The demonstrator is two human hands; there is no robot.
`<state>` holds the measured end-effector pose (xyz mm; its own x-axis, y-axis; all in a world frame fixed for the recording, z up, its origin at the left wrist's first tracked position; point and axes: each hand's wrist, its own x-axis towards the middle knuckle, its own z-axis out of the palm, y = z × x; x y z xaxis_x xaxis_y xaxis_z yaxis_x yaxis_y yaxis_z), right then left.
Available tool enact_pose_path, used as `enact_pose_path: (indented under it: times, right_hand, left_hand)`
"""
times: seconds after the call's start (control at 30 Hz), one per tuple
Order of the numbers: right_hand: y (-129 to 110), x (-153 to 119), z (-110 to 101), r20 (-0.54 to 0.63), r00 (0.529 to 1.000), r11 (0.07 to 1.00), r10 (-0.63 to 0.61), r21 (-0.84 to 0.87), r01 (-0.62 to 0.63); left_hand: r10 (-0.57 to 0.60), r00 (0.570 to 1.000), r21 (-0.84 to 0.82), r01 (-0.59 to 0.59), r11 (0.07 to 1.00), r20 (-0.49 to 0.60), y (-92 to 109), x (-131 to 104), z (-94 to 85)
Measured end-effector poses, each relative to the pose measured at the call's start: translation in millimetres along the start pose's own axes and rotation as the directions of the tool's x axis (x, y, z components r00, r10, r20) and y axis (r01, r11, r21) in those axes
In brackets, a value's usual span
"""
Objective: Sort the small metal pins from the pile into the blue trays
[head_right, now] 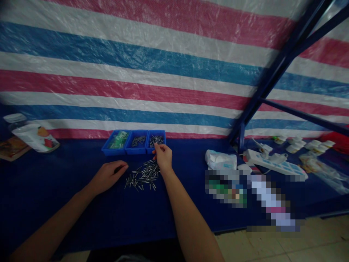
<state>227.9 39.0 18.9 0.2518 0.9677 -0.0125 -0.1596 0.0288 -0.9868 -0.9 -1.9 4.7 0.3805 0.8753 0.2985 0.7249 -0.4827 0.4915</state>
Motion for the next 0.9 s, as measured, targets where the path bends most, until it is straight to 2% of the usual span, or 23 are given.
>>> enact_pose_path:
  times: [0.33,0.43,0.5,0.57,0.6,0.67,0.73,0.8,0.9]
  right_hand:
    - [2.9,1.1,4.2,0.013,0.998,0.998,0.065,0.001,-0.065]
    - [-0.4,-1.9,6.0,0.032,0.999,0.992,0.044,-0.116,-0.040]
    - [-4.0,-7.4,5.9,0.101,0.994,0.956,-0.047,-0.285,0.074]
    - [-7.3,-15.9,4.8,0.280,0.946,0.830,-0.164,-0.480,0.285]
    - [-8.5,-20.9,4.0,0.394,0.897,0.727,-0.199,-0.554,0.405]
    - [-9.4,-30.8,2.7,0.577,0.791,0.500,-0.201,-0.634,0.590]
    - [-8.5,-38.4,2.2,0.665,0.732,0.341,-0.152,-0.660,0.670]
    - [-6.8,-42.5,2.6,0.692,0.714,0.269,-0.107,-0.671,0.691]
    - [-4.5,-43.1,3.8,0.703,0.706,0.227,-0.088,-0.676,0.701]
  left_hand:
    - [-0.032,0.999,-0.004,0.032,0.999,0.009,-5.0,-2.4,1.0]
    - [-0.043,0.999,0.005,0.043,0.999,0.003,-5.5,-3.1,0.2]
    - [-0.063,0.998,0.014,0.063,0.998,0.022,-5.0,-3.3,-0.4]
    - [-0.065,0.997,0.020,0.064,0.998,0.037,-4.4,-3.3,-0.6]
    - [-0.059,0.997,0.022,0.058,0.998,0.051,-4.2,-3.2,-0.4]
    - [-0.049,0.996,0.025,0.047,0.999,0.073,-4.0,-3.0,0.3]
    - [-0.048,0.995,0.025,0.046,0.999,0.087,-4.0,-3.0,0.9]
    - [-0.054,0.994,0.026,0.052,0.998,0.091,-3.8,-3.1,1.0]
    - [-0.060,0.994,0.026,0.057,0.998,0.089,-2.9,-3.7,0.1]
